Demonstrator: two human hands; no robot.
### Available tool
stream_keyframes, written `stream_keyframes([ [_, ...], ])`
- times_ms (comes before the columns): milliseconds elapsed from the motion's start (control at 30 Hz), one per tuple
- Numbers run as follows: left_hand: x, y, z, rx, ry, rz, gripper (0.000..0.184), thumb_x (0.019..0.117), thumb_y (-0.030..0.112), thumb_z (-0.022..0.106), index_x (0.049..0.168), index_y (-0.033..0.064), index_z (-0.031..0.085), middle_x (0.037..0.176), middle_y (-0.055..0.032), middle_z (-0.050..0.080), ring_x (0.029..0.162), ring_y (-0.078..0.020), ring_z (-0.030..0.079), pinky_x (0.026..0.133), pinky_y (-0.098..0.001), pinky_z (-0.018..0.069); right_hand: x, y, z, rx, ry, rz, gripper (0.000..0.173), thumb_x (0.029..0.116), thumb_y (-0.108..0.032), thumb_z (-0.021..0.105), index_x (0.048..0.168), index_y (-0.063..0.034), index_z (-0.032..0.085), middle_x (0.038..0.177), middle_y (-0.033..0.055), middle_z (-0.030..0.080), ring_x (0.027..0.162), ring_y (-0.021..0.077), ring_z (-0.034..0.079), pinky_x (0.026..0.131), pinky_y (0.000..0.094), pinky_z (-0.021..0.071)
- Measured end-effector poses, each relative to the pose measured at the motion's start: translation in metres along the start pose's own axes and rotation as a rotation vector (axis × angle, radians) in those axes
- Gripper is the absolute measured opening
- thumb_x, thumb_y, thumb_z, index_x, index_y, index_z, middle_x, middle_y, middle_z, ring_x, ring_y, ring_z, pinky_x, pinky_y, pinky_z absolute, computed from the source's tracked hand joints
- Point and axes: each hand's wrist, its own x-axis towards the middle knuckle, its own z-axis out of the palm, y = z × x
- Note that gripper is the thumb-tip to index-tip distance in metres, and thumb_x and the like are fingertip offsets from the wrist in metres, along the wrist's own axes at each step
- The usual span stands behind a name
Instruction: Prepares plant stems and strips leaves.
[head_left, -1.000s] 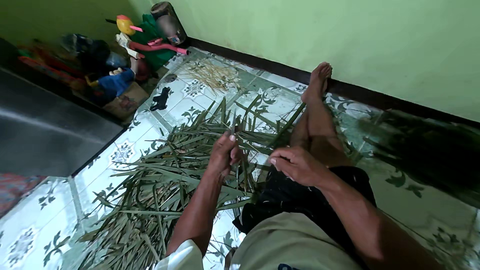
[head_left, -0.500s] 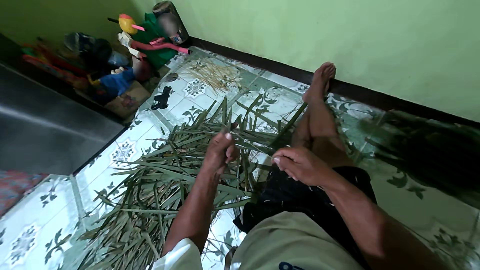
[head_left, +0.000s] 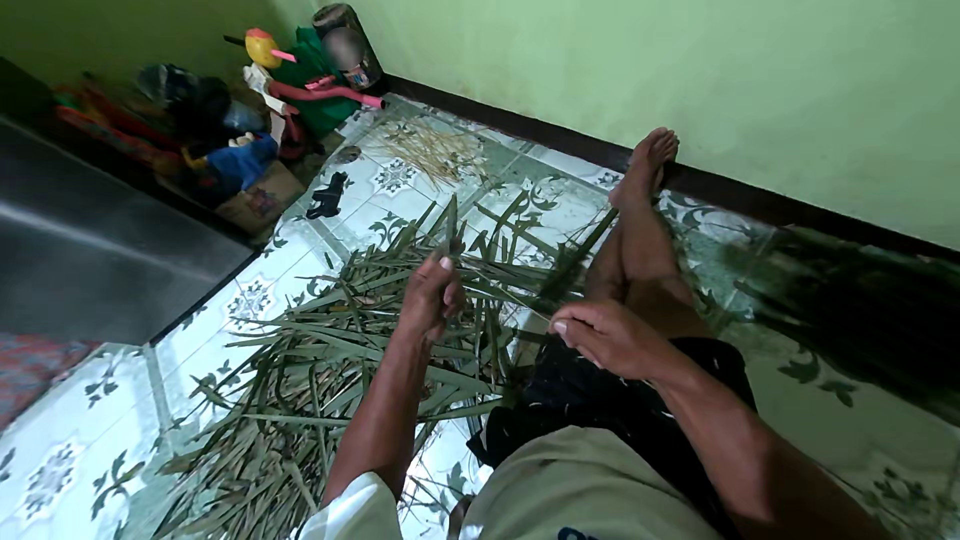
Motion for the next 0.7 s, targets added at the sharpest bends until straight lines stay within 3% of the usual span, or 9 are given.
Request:
stream_keyframes([
  [200, 0.001, 0.016, -0.013, 0.068, 0.086, 0.059, 0.033, 0.108, 0.025, 0.041, 0.136, 0.0167, 0.055, 0.053, 0.0089, 0.046, 0.04, -0.0008, 0.043, 0.042, -0.0168, 0.0425, -0.005, 0.008, -0.002, 0.015, 0.003, 0.005, 0.027, 0.1039, -0.019, 0.048, 0.103, -0.0051, 0.071, 0.068, -0.0073, 0.053, 0.05, -0.0029, 0.044, 0.048, 0.0151, 0.0402],
  [333, 0.0, 0.027, -0.028, 0.063, 0.094, 0.1, 0.034, 0.1063, 0.032, 0.048, 0.137, 0.019, 0.054, 0.055, 0.0087, 0.046, 0.041, -0.0017, 0.044, 0.042, -0.0177, 0.043, -0.01, 0.013, -0.004, 0.009, 0.022, -0.017, 0.027, 0.1029, -0.019, 0.049, 0.101, -0.0048, 0.071, 0.067, -0.0074, 0.053, 0.05, -0.0036, 0.044, 0.048, 0.0146, 0.0401],
  [700, -0.005, 0.045, -0.044, 0.099, 0.157, 0.147, 0.034, 0.108, 0.032, 0.044, 0.14, 0.0223, 0.052, 0.053, 0.0089, 0.04, 0.039, -0.0011, 0.038, 0.039, -0.0166, 0.0384, -0.014, 0.018, -0.006, 0.047, 0.017, -0.097, 0.024, 0.1011, -0.017, 0.05, 0.099, -0.0065, 0.072, 0.064, -0.011, 0.052, 0.048, -0.0064, 0.042, 0.045, 0.0117, 0.0378],
])
